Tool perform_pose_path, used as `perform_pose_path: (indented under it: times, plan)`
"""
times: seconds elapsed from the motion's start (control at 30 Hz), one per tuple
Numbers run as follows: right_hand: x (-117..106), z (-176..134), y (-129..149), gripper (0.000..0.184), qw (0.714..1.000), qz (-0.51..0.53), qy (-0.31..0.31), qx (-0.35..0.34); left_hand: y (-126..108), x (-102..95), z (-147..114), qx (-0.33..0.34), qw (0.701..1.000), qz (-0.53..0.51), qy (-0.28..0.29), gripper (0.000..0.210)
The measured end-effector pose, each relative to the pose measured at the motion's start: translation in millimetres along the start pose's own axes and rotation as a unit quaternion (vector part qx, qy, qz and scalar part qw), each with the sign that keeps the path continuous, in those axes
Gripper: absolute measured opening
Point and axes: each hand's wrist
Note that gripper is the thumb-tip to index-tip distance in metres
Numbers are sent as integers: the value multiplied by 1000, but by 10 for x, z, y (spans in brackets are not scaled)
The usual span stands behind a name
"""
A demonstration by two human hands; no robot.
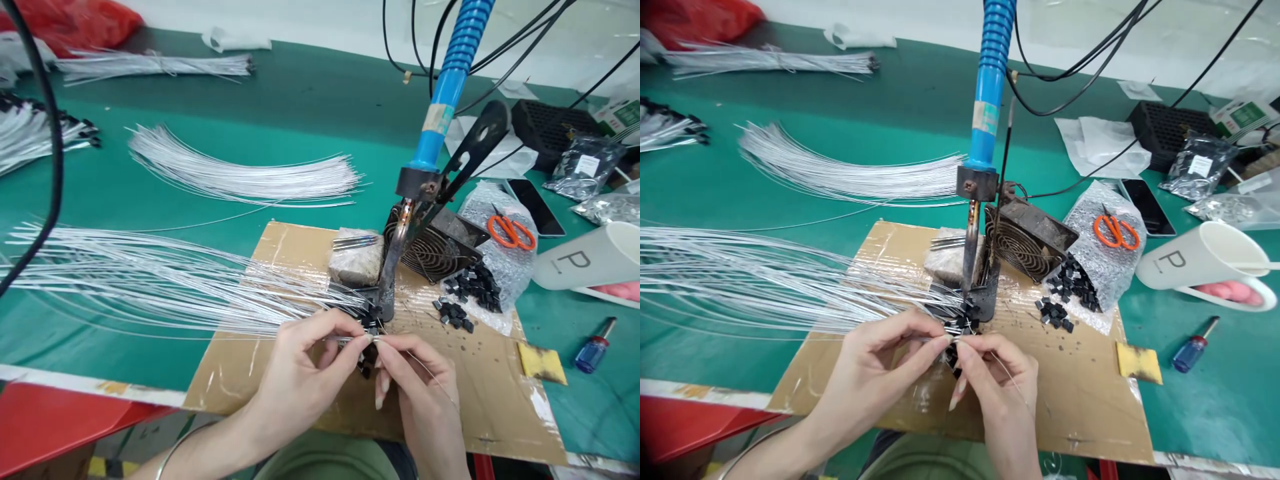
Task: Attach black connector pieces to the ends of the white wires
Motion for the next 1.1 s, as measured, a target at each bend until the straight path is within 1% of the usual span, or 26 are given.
perform_pose_path:
  times: [0.07, 0.2, 0.3, 0.5, 0.6, 0.73, 0.9, 1.0, 1.1]
  plan:
    - [-35, 7, 32, 25, 1000, -12, 12, 13, -1, -10, -5, -2, 1000, 2, 11, 20]
    - [-60, 8, 154, 29, 997, -26, 26, 61, -1, -27, -18, 8, 999, 18, 27, 19]
    - [-63, 13, 214, 31, 996, -35, 32, 74, 20, -39, -37, 16, 999, 22, 34, 19]
    - [-53, 14, 224, 32, 995, -33, 40, 80, 86, -43, -52, 14, 1000, 15, 24, 18]
    - [-29, -3, 228, 32, 996, -22, 34, 77, 82, -22, -42, 9, 1000, -4, 10, 17]
    - [-32, -9, 182, 32, 997, -9, 28, 73, 69, 0, -41, 20, 1000, -8, 2, 16]
    - [-99, 35, 49, 25, 997, 0, 65, 41, 69, 3, -44, 49, 999, 4, -3, 14]
    - [-96, 44, 51, 26, 997, -4, 55, 47, 60, -2, -46, 56, 998, 6, -2, 14]
    - [-61, 26, 120, 31, 997, -8, 39, 66, 55, -15, -49, 59, 998, 19, 3, 16]
Point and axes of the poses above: each hand's wrist, its own z-axis towards the middle knuckle, its own x-axis out of the palm, y = z × x, and after that the axes turned 9 degrees about -z, right-handed
